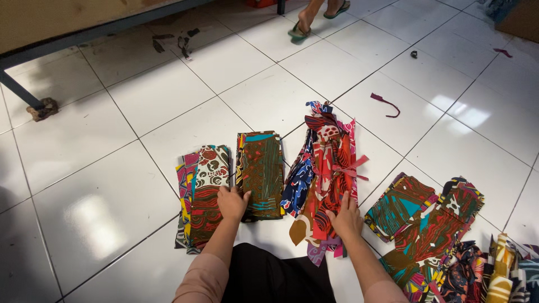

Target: The person sits on the floor and repeatedly folds colorful patterned fabrics into compact bundles. They secure each bundle with a thin fabric strip, tying it tightly, then place the finished bundle into a growing stack on the floor.

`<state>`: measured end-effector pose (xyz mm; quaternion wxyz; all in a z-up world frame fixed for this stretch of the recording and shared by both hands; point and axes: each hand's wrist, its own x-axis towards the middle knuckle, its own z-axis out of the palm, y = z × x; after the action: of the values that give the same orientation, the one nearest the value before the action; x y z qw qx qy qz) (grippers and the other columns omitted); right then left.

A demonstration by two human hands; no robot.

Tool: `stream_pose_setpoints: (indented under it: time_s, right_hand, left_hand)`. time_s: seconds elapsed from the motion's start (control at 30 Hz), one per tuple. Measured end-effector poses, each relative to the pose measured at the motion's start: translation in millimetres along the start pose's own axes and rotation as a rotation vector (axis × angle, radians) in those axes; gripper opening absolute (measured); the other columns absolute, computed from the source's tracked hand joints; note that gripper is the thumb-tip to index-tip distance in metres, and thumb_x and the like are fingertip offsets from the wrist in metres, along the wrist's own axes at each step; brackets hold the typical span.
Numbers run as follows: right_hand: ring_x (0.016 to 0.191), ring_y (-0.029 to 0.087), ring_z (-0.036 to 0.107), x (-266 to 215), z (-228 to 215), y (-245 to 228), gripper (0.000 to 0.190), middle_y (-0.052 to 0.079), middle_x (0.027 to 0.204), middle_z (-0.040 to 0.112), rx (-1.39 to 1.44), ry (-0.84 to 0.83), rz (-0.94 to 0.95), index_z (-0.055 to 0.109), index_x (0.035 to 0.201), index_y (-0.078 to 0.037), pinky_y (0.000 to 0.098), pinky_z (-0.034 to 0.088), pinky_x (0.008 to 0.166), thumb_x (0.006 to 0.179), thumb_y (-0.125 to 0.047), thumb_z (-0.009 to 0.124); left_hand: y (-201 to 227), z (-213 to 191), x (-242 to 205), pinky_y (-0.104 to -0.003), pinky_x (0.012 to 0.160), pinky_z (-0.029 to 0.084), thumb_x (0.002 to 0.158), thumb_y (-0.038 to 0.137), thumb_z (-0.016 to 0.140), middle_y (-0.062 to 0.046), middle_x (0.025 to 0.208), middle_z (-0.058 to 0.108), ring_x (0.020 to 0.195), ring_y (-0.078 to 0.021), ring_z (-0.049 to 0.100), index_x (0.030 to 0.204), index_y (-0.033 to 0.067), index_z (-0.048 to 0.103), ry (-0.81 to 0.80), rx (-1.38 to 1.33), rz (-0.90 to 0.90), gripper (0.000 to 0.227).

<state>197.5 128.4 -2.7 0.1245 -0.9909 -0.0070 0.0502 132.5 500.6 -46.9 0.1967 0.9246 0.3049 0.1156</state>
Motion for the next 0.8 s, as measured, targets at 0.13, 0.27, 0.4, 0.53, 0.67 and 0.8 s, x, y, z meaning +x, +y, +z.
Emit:
stream_pose_setpoints:
  time_s: [0.13,0.27,0.4,0.53,0.67,0.8]
  right_hand:
    - [0.144,0.04,0.034,-45.6,-1.9,-15.4,0.093,0.02,0.162,0.027,-0.007,0.225,-0.18,0.028,0.158,-0.021,0.0571,0.036,0.111,0.081,-0.045,0.075]
    - [0.141,0.04,0.039,-74.7,9.2,-17.5,0.075,0.021,0.156,0.035,0.096,0.4,-0.427,0.048,0.147,-0.017,0.0552,0.037,0.111,0.08,-0.035,0.075]
    - [0.132,0.029,0.057,-84.0,31.8,-15.7,0.058,0.016,0.145,0.06,0.705,0.119,-0.356,0.056,0.144,-0.014,0.0419,0.048,0.107,0.09,-0.032,0.068]
    - [0.119,0.028,0.069,-76.4,44.2,-23.8,0.055,0.017,0.131,0.074,1.155,-0.405,-0.086,0.063,0.14,-0.009,0.0406,0.051,0.101,0.097,-0.043,0.058]
    - [0.117,0.03,0.069,-79.9,30.8,-30.3,0.09,0.021,0.127,0.075,1.863,-0.829,0.151,0.062,0.135,0.003,0.041,0.049,0.101,0.091,-0.072,0.037]
    - [0.105,0.03,0.072,-88.7,8.4,-29.5,0.067,0.014,0.116,0.076,2.073,-0.822,0.362,0.062,0.129,-0.004,0.0477,0.054,0.092,0.087,-0.055,0.05]
  left_hand:
    - [13.2,22.1,23.1,-0.046,0.08,0.055,0.077,0.051,0.08,-0.021,0.112,0.062,0.099,-0.0371,0.066,0.109,-0.0023,0.065,-0.137,0.048,-0.085,0.063]
    - [9.5,49.1,51.5,-0.047,0.084,0.054,0.089,0.038,0.073,-0.019,0.102,0.071,0.097,-0.0363,0.068,0.109,0.0013,0.07,-0.181,-0.29,-0.164,0.042]
    - [14.7,53.1,61.5,-0.043,0.082,0.057,0.09,0.02,0.066,-0.017,0.107,0.071,0.096,-0.0325,0.069,0.12,0.0019,0.063,-0.32,-0.739,-0.29,0.035]
    - [40.6,23.0,48.9,-0.04,0.079,0.059,0.09,0.002,0.058,-0.014,0.111,0.07,0.096,-0.0287,0.07,0.13,0.0025,0.057,-0.469,-1.41,-0.43,0.04]
    - [66.6,-24.0,-4.4,-0.035,0.078,0.062,0.092,-0.005,0.055,-0.017,0.117,0.068,0.095,-0.0238,0.071,0.15,0.0095,0.044,-0.702,-1.66,-0.374,0.06]
    - [57.8,-45.1,-108.9,-0.028,0.06,0.039,0.093,0.002,0.07,-0.008,0.091,0.062,0.076,-0.0185,0.052,0.162,0.0212,0.036,-0.981,-1.2,0.012,0.08]
